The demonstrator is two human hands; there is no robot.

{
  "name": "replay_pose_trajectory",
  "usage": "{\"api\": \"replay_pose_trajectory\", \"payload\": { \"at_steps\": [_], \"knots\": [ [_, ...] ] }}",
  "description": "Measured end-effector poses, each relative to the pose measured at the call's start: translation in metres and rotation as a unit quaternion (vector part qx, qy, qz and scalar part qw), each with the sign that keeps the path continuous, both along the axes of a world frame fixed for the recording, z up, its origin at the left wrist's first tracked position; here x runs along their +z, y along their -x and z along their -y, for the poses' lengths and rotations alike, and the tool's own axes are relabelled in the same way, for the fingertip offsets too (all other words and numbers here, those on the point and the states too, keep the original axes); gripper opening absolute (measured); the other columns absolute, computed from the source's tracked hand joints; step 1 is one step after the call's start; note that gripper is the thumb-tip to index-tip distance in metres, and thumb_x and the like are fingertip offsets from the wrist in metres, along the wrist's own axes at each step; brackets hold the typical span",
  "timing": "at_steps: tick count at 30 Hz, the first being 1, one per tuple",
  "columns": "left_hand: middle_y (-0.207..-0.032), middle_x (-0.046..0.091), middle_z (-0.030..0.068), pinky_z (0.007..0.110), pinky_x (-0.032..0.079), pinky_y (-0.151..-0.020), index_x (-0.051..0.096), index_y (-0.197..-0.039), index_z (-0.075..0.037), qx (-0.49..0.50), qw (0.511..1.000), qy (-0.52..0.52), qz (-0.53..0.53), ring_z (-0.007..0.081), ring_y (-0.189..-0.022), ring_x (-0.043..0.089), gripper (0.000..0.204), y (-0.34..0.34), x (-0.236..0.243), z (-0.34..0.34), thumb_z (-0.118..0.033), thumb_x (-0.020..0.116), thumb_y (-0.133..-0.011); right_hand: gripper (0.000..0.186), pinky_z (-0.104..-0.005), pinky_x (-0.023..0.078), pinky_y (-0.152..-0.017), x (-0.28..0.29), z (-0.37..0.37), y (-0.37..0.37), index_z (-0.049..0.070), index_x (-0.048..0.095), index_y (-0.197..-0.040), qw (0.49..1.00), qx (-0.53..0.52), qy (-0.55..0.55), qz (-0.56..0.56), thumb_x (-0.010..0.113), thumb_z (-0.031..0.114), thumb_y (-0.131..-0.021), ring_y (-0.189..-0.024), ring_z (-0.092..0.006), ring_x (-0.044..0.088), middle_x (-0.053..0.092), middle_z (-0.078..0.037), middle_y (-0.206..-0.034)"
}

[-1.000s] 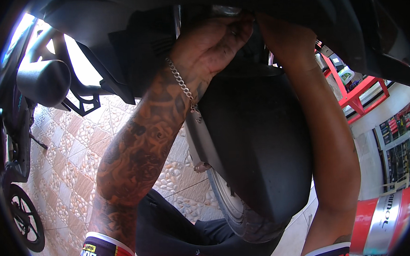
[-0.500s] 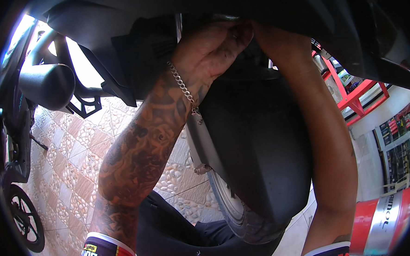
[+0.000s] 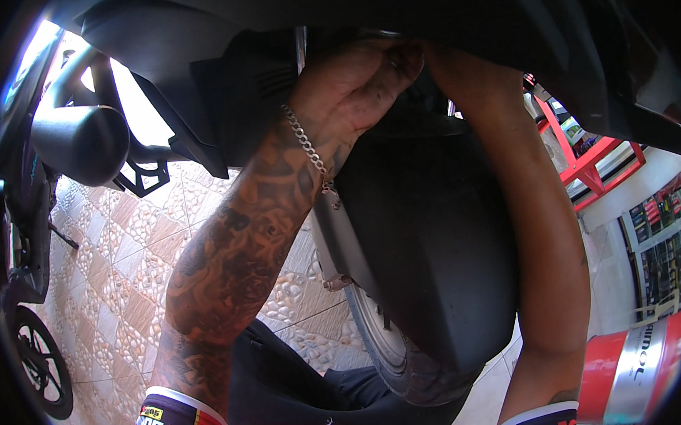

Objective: The person sits on the floor and uses a wrench to tighten bolts under the rear section of a scooter. They repeatedly reach under the bodywork, adjust the tool, and reposition their hands to access fasteners near the rear wheel and exhaust area.

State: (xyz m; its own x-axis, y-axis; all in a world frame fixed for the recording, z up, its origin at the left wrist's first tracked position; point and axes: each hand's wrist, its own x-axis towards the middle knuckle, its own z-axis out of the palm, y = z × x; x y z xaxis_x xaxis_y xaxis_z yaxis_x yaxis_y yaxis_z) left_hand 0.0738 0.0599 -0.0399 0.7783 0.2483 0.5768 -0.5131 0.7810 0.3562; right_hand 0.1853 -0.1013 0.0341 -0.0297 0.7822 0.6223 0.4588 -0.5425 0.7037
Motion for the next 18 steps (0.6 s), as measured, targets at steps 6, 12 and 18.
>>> {"api": "replay_pose_trajectory", "payload": {
  "at_steps": [6,12,18],
  "knots": [
    [-0.109,0.068,0.0253,0.041,0.056,-0.091,0.064,-0.111,0.015,0.035,0.998,0.002,-0.059,0.0306,-0.097,0.066,0.021,0.001,0.008,0.007,0.003,0.059,-0.094,0.016,-0.043,0.058,-0.081,0.012,0.0,-0.001,0.015,0.071,-0.105,0.999,0.007,0.023,0.049,0.063,0.019,-0.092,-0.094,-0.0274,0.074,0.074,-0.007,-0.102],
    [-0.108,0.068,0.0244,0.037,0.057,-0.088,0.063,-0.111,0.015,0.059,0.992,-0.016,-0.106,0.029,-0.096,0.067,0.019,0.009,0.018,0.008,0.004,0.054,-0.098,0.015,-0.0395,0.058,-0.078,0.011,-0.012,0.015,0.014,0.071,-0.102,0.988,0.109,-0.027,0.102,0.064,0.019,-0.09,-0.09,-0.0252,0.074,0.074,-0.003,-0.096],
    [-0.11,0.067,0.0256,0.037,0.057,-0.089,0.062,-0.112,0.016,0.012,0.996,0.002,-0.086,0.0303,-0.096,0.066,0.021,-0.003,0.009,0.0,0.005,0.054,-0.097,0.025,-0.0437,0.056,-0.083,-0.004,-0.025,0.027,0.01,0.075,-0.105,0.98,0.169,-0.108,0.0,0.071,0.024,-0.085,-0.088,-0.0321,0.072,0.075,-0.01,-0.098]
  ]
}}
